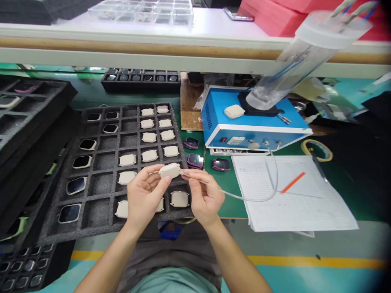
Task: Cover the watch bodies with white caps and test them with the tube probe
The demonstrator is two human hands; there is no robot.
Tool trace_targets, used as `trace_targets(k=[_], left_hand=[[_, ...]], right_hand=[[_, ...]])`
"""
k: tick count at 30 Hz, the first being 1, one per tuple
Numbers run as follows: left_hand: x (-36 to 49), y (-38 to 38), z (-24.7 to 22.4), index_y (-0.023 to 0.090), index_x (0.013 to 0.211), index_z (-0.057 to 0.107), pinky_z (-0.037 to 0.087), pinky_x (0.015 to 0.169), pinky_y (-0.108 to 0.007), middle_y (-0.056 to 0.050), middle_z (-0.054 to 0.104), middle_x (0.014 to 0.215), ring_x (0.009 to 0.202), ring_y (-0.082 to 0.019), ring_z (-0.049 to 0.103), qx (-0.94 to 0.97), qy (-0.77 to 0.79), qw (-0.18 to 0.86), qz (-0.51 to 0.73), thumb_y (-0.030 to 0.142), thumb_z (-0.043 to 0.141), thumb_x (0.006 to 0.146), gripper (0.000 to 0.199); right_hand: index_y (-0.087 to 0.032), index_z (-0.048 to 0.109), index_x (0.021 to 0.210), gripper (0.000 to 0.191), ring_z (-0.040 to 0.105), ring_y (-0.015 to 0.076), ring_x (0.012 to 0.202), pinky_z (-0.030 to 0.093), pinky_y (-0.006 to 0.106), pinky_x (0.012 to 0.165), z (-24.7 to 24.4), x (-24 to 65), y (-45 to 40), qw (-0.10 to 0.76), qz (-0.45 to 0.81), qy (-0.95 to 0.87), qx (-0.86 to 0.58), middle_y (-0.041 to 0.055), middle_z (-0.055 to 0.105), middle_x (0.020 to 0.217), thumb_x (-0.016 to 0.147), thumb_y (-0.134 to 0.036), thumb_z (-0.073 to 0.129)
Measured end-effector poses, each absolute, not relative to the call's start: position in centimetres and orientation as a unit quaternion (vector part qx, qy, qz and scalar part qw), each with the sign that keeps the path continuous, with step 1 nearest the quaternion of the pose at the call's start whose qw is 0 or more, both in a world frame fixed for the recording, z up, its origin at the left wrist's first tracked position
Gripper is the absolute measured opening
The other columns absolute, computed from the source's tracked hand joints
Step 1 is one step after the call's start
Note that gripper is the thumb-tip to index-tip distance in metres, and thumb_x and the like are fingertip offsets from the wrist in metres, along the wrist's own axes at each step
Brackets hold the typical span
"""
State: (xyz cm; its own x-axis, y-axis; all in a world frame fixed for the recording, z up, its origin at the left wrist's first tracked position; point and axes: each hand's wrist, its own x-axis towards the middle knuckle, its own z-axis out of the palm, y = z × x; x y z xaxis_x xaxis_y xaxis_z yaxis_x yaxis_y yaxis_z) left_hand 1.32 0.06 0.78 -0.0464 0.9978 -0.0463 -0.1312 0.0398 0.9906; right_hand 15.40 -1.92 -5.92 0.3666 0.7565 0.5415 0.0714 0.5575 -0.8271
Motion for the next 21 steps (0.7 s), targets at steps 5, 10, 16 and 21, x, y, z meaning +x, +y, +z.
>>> trace_targets(k=[5, 10, 16, 21], left_hand=[[1.32, -0.03, 0.66, 0.014, 0.104, 0.074, 0.066, 0.079, -0.023, -0.011, 0.085, 0.096, 0.088, -0.022, 0.083, 0.449, 0.488, 0.525, 0.534, 0.028, 0.094, 0.073, 0.039], [1.29, -0.01, 0.64, 0.014, 0.103, 0.075, 0.066, 0.082, -0.025, -0.010, 0.085, 0.098, 0.088, -0.022, 0.083, 0.461, 0.482, 0.515, 0.538, 0.028, 0.094, 0.074, 0.037], [1.12, -0.08, 0.52, 0.016, 0.103, 0.076, 0.066, 0.084, -0.025, -0.009, 0.085, 0.100, 0.090, -0.021, 0.083, 0.482, 0.480, 0.503, 0.533, 0.028, 0.092, 0.076, 0.034], [1.02, -0.01, 0.49, 0.016, 0.103, 0.076, 0.066, 0.085, -0.027, -0.010, 0.085, 0.100, 0.091, -0.023, 0.083, 0.485, 0.488, 0.499, 0.527, 0.031, 0.092, 0.075, 0.035]], right_hand=[[-0.027, 0.074, 0.113, 0.024, 0.078, 0.0219, 0.103, 0.070, 0.041, 0.088, -5.97, 15.42, -1.86, 0.718, 0.239, -0.511, -0.408, 0.0054, 0.080, 0.110, 0.100, -0.011, 0.062], [-0.027, 0.074, 0.113, 0.024, 0.078, 0.0218, 0.103, 0.069, 0.041, 0.088, -5.81, 15.48, -1.91, 0.715, 0.236, -0.516, -0.408, 0.0056, 0.080, 0.110, 0.100, -0.011, 0.062], [-0.027, 0.074, 0.112, 0.021, 0.078, 0.0233, 0.104, 0.070, 0.042, 0.087, -5.72, 15.48, -1.95, 0.714, 0.247, -0.511, -0.410, 0.0075, 0.079, 0.111, 0.101, -0.014, 0.062], [-0.025, 0.073, 0.111, 0.018, 0.078, 0.0232, 0.103, 0.070, 0.042, 0.086, -5.73, 15.44, -1.84, 0.709, 0.243, -0.514, -0.418, 0.0087, 0.079, 0.110, 0.101, -0.016, 0.062]])
